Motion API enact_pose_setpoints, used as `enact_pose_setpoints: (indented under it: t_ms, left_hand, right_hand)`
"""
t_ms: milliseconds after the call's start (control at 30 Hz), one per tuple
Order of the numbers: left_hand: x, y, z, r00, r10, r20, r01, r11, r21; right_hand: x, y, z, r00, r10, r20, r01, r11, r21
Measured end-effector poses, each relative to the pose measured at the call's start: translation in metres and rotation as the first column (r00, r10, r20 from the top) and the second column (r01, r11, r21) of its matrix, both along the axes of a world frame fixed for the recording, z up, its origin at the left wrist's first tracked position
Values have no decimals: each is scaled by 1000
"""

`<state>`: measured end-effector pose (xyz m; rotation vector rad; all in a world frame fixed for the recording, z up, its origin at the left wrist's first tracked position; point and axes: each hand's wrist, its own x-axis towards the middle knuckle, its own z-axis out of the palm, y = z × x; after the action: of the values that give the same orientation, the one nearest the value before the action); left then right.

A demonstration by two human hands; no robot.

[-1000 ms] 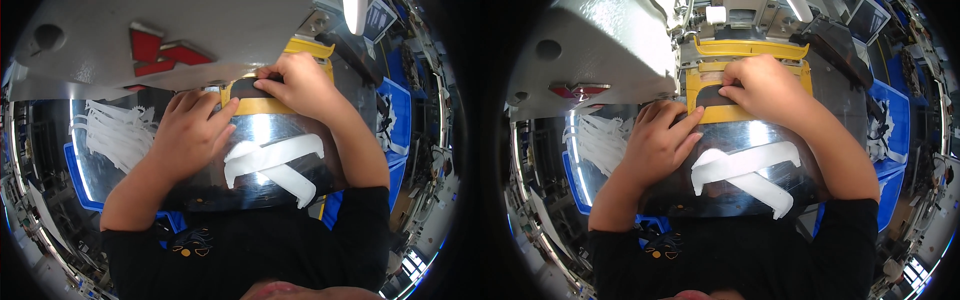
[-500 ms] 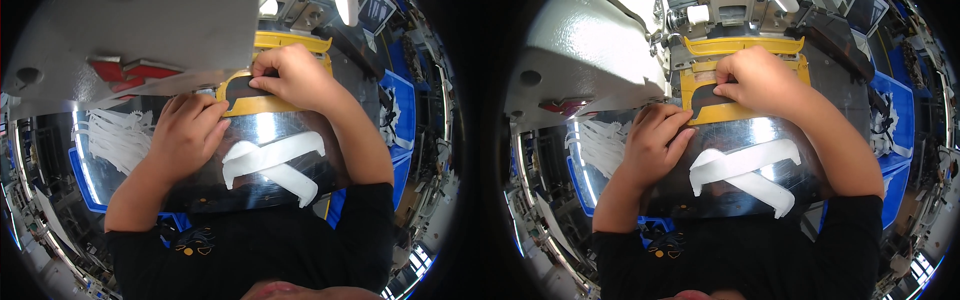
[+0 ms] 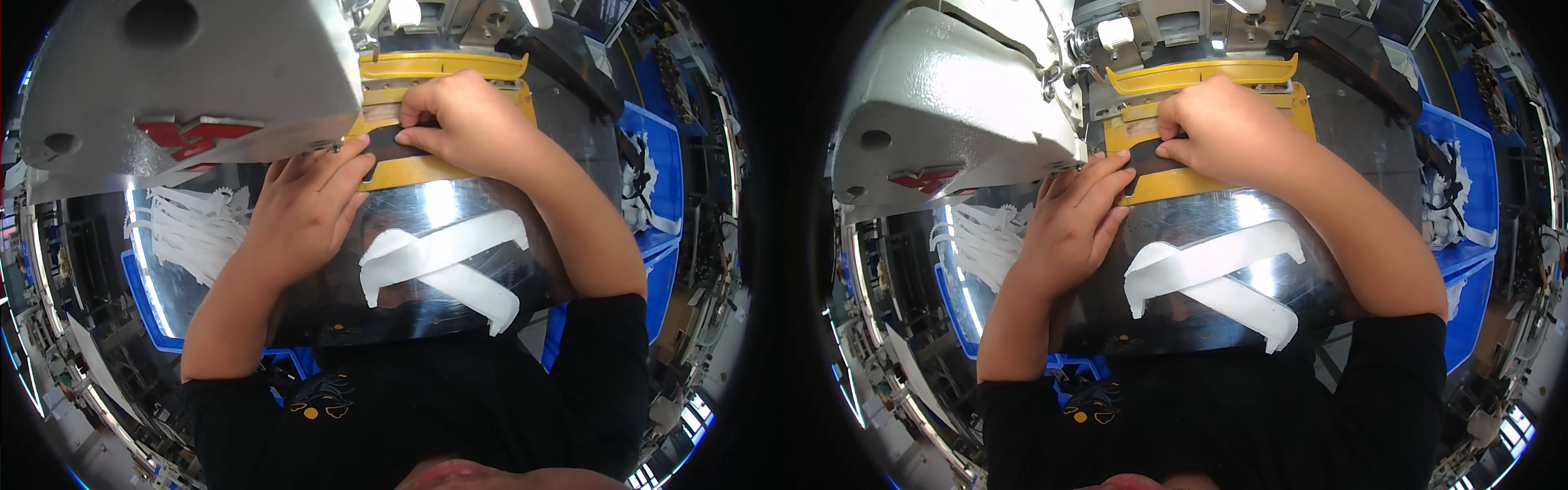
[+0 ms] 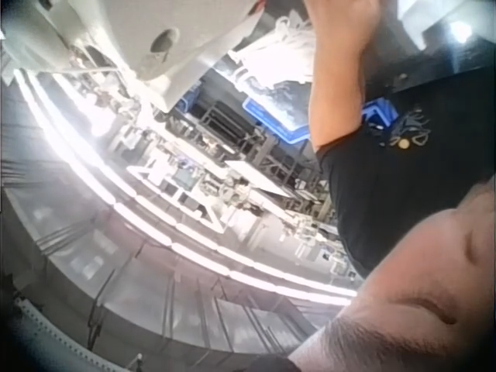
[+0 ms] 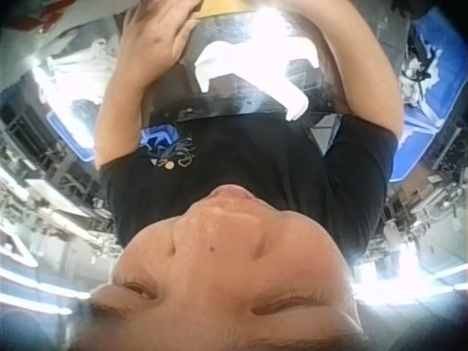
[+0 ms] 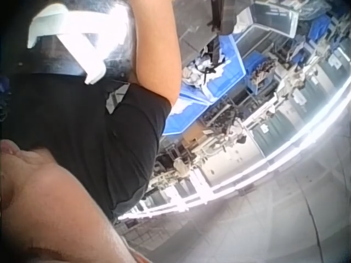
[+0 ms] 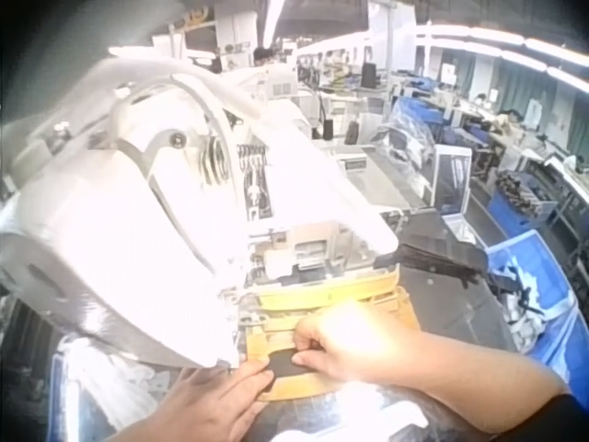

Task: Operating an industrial sewing machine to stitch together layered leather or synthetic components for footwear.

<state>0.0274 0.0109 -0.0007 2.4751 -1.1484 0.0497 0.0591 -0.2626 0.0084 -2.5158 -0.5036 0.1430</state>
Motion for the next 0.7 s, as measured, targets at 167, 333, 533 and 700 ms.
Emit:
enact_pose_setpoints:
  t_ms: [167, 333, 533, 700]
  left_hand:
    - [-6, -1, 2, 991, -44, 130, 15, 977, 213]
    - [-2, -2, 5, 990, -64, 129, 30, 969, 246]
    - [-7, -5, 8, 988, -49, 145, 12, 969, 246]
    - [-9, -10, 9, 989, -29, 143, -7, 969, 246]
  right_hand:
    - [-5, -6, 4, 999, -44, 8, 45, 996, -83]
    - [-18, -48, 24, 971, -181, -154, 145, 964, -222]
    - [-38, -98, 19, 887, -358, -293, 368, 930, -23]
    - [-39, -99, 21, 845, -410, -342, 424, 905, -37]
